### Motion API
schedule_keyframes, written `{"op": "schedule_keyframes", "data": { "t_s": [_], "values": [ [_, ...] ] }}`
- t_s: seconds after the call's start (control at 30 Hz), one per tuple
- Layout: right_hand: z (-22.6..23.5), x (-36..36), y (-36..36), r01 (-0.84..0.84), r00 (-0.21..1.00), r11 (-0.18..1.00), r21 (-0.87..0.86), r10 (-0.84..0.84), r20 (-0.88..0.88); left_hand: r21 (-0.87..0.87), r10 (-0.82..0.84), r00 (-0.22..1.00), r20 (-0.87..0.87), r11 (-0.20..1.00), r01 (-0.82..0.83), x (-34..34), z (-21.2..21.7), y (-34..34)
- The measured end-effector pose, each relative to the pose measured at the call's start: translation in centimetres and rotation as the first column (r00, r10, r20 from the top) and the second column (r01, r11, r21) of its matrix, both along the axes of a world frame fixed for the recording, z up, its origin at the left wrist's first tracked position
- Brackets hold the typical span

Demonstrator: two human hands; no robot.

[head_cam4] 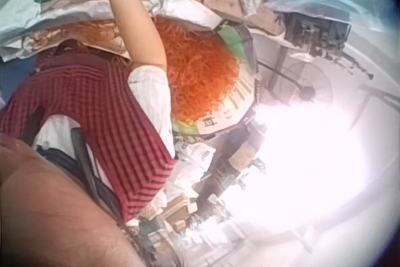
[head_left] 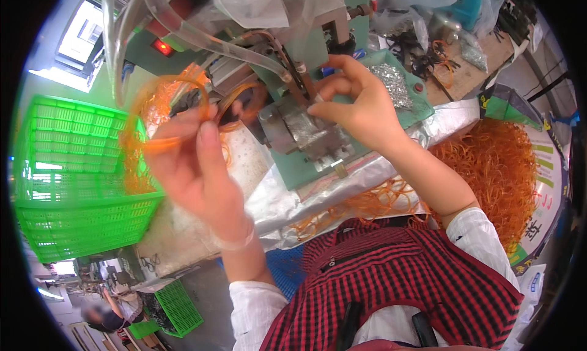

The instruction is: The person repeatedly picks up orange cable loops and small metallic connectors, inserts the connectors into the cable ends, and places the finished assemblies into a green basket. The process is continuous and repetitive throughout the clip.

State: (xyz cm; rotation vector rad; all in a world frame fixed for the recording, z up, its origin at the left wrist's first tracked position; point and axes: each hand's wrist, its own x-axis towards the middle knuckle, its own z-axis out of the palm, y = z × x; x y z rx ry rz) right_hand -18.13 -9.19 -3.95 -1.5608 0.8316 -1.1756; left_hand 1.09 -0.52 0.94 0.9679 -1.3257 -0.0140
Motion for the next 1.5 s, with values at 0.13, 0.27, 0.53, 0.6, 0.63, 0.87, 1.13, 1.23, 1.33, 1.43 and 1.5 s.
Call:
{"op": "schedule_keyframes", "data": {
  "t_s": [0.13,0.27,0.53,0.6,0.63,0.87,1.13,1.23,1.33,1.43,1.5],
  "values": [
    [0.0,-0.2,-0.7,-0.045,0.995,0.998,0.045,0.04,0.094,-0.122,-0.192,0.957,-0.219,0.978,0.169,-0.6,0.3,-1.1],
    [0.2,-0.2,-0.2,-0.14,0.954,0.957,0.253,0.062,0.293,-0.078,-0.148,0.977,-0.154,0.987,0.138,0.0,0.0,-1.5],
    [0.4,-3.1,1.9,-0.084,0.994,0.996,0.018,0.085,-0.065,-0.102,-0.133,0.951,0.278,0.981,0.166,-3.7,-5.8,1.3],
    [-0.8,-3.4,0.9,0.046,0.971,0.985,-0.165,-0.083,-0.224,-0.148,-0.1,0.945,0.312,0.977,0.153,-3.7,-6.2,1.8],
    [-0.8,-3.3,0.8,0.054,0.962,0.963,-0.265,-0.121,-0.246,-0.224,-0.093,0.956,0.277,0.962,0.159,-3.2,-6.4,1.8],
    [-0.9,0.8,0.7,0.051,0.997,0.993,-0.102,-0.057,-0.057,-0.11,-0.19,0.953,-0.238,0.98,0.168,0.4,-0.2,-1.3],
    [-2.0,-5.3,1.7,0.087,0.899,0.9,-0.427,-0.256,-0.356,-0.003,-0.138,0.883,0.449,0.988,0.156,-2.2,-4.9,2.0],
    [-7.1,-10.5,0.2,0.117,0.795,0.971,-0.211,-0.219,-0.566,-0.051,-0.118,0.714,0.69,0.976,0.21,-3.9,-5.3,1.3],
    [-8.0,-12.5,-0.6,0.056,0.804,0.906,-0.419,-0.29,-0.52,-0.157,0.0,0.626,0.78,0.968,0.195,-4.9,-6.7,-0.7],
    [-6.4,-12.4,-3.3,0.296,0.854,0.9,-0.321,-0.4,-0.333,-0.237,0.051,0.724,0.688,0.959,0.157,-5.2,-8.1,-1.3],
    [-8.3,-13.1,-5.8,0.363,0.857,0.911,-0.194,-0.408,-0.314,-0.213,0.029,0.732,0.68,0.964,0.16,-5.5,-8.1,-1.3]
  ]
}}
